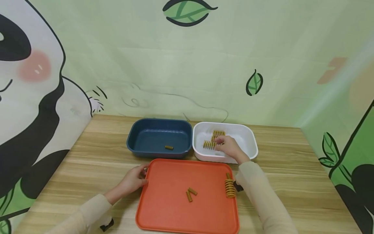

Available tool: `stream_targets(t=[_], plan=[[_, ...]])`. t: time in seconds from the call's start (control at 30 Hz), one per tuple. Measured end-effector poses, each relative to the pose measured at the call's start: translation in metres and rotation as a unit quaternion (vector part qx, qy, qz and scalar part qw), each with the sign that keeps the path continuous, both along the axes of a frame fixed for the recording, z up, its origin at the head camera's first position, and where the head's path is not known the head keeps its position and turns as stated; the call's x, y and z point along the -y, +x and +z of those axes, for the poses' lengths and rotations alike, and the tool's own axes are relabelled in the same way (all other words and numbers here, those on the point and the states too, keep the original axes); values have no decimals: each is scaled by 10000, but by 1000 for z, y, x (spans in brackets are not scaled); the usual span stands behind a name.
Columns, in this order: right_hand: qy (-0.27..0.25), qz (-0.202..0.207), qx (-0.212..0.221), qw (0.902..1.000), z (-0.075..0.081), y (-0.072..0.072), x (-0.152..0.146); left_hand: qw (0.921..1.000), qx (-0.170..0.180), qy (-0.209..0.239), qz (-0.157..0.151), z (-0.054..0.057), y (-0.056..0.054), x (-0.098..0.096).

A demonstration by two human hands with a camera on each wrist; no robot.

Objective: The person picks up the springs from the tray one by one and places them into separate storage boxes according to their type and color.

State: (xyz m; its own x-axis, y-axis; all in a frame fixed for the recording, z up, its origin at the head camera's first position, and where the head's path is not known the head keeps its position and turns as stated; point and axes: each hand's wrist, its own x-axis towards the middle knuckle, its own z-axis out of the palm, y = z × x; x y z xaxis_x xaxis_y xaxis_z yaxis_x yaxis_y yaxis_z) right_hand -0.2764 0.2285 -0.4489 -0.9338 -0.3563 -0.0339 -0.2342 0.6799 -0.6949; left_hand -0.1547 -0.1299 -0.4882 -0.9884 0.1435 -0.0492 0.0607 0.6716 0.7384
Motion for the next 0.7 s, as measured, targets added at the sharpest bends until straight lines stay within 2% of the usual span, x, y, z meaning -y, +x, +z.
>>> stream_targets(t=[0.27,0.7], plan=[[51,-13,84,10000,2,2,1,10000,-31,-4,-25,-1,1,0],[-42,24,-44,10000,6,7,0,9999,-105,-29,-33,-1,1,-1]])
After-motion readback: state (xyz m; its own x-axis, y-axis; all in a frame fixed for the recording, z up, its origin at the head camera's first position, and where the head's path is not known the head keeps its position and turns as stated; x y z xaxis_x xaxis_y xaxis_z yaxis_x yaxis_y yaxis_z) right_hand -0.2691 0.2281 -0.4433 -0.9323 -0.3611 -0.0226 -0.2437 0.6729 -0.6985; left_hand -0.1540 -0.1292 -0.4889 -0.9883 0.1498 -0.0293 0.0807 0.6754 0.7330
